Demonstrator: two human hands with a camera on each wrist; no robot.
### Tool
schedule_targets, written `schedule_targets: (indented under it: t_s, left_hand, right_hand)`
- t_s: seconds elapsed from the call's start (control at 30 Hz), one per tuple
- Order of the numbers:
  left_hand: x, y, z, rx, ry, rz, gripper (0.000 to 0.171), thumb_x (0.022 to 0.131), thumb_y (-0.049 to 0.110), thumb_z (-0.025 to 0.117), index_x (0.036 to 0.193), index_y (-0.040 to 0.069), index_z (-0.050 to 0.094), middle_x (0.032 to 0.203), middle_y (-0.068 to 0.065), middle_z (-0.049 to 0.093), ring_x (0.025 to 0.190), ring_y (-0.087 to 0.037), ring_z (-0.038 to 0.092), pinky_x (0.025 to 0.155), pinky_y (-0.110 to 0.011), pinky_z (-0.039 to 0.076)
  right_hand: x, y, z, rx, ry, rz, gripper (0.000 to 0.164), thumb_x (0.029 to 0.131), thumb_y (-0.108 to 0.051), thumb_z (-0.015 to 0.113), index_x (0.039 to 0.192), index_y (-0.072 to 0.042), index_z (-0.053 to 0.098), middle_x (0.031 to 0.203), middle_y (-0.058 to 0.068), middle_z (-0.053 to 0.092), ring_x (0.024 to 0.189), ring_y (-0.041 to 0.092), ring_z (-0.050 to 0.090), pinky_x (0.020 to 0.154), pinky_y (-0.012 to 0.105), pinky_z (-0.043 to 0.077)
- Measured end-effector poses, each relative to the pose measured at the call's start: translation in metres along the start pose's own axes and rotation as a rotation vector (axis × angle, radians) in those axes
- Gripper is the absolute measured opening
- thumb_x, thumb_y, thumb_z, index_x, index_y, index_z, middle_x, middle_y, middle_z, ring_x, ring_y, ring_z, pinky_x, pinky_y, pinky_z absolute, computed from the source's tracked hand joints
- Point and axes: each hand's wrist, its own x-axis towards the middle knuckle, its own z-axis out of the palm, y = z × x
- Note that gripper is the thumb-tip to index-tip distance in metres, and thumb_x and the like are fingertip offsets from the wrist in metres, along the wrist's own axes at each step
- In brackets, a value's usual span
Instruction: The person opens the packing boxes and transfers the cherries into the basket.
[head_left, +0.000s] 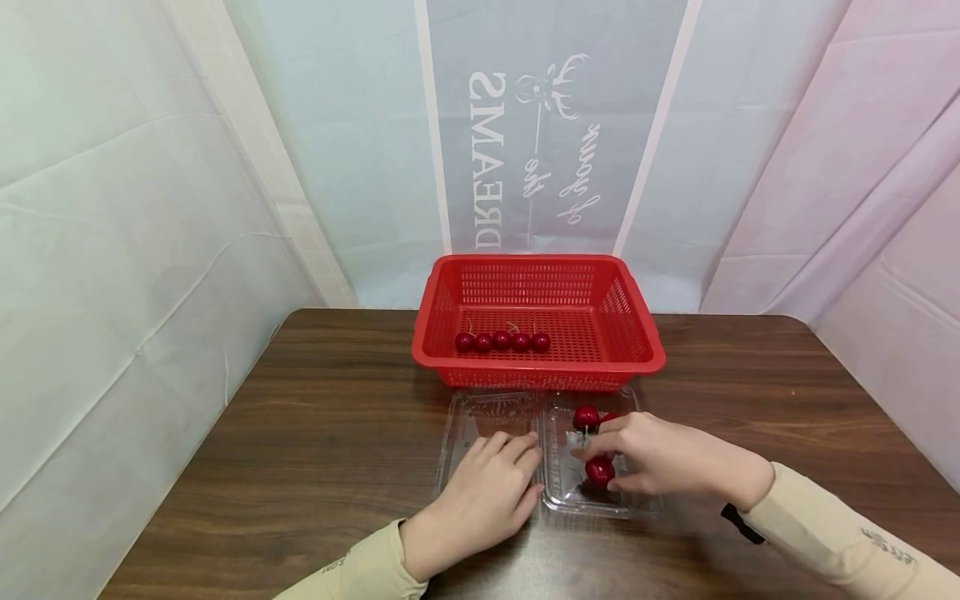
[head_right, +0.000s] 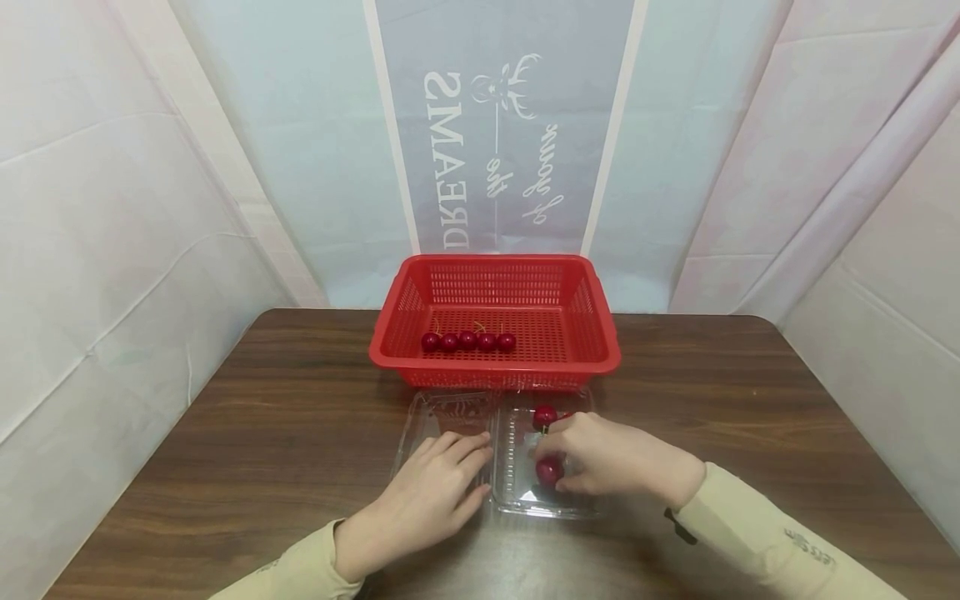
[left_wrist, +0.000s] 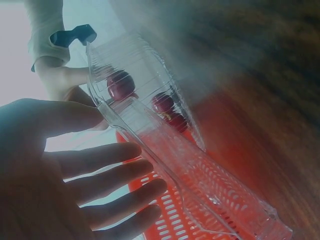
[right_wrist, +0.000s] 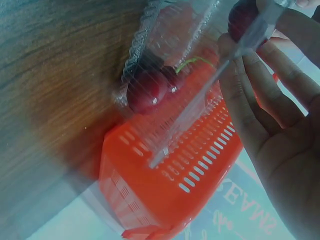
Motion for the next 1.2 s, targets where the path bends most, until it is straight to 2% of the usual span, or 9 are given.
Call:
schedule_targets:
  t_s: [0.13, 0.37, 0.7, 1.03, 1.2]
  left_hand:
    - [0.0, 0.0, 0.0, 0.003, 0.002, 0.001, 0.031, 0.086, 0.035, 0.063, 0.107, 0.012, 0.067, 0.121, -0.002, 0.065, 0.101, -0.016, 0.058, 0.076, -0.031, 0.046]
    - [0.0, 0.0, -0.001, 0.004, -0.005, 0.002, 0.032, 0.086, 0.035, 0.063, 0.109, 0.012, 0.067, 0.121, -0.002, 0.064, 0.101, -0.016, 0.058, 0.076, -0.031, 0.046]
    - [0.0, 0.001, -0.001, 0.013, -0.007, 0.002, 0.033, 0.086, 0.035, 0.063, 0.109, 0.012, 0.067, 0.122, -0.002, 0.064, 0.101, -0.016, 0.058, 0.077, -0.03, 0.046]
    - [0.0, 0.0, -0.002, 0.004, -0.008, 0.005, 0.032, 0.086, 0.034, 0.063, 0.108, 0.012, 0.068, 0.121, -0.003, 0.065, 0.101, -0.016, 0.058, 0.076, -0.03, 0.046]
    - [0.0, 0.0, -0.002, 0.007, 0.003, 0.009, 0.032, 0.086, 0.035, 0.063, 0.108, 0.012, 0.068, 0.12, -0.003, 0.065, 0.101, -0.016, 0.058, 0.076, -0.03, 0.046]
  right_hand:
    - [-0.001, 0.001, -0.002, -0.008, 0.004, 0.006, 0.034, 0.07, -0.014, 0.08, 0.102, -0.015, 0.069, 0.096, -0.008, 0.068, 0.087, 0.003, 0.063, 0.072, 0.021, 0.052]
    - [-0.003, 0.003, -0.008, -0.028, 0.016, 0.009, 0.031, 0.07, -0.016, 0.08, 0.099, -0.016, 0.068, 0.092, -0.01, 0.065, 0.083, 0.0, 0.061, 0.069, 0.017, 0.05]
    - [-0.002, 0.004, -0.016, 0.005, 0.034, 0.017, 0.03, 0.07, -0.012, 0.08, 0.097, -0.015, 0.067, 0.086, -0.01, 0.062, 0.074, -0.002, 0.057, 0.065, 0.016, 0.049]
    - [0.0, 0.004, -0.025, 0.005, 0.006, 0.083, 0.029, 0.072, -0.011, 0.078, 0.1, -0.014, 0.067, 0.089, -0.009, 0.064, 0.078, -0.001, 0.059, 0.067, 0.02, 0.051]
    - [-0.001, 0.003, -0.03, -0.004, 0.022, 0.121, 0.031, 0.072, -0.012, 0.078, 0.101, -0.013, 0.068, 0.093, -0.008, 0.067, 0.081, 0.0, 0.061, 0.068, 0.023, 0.053]
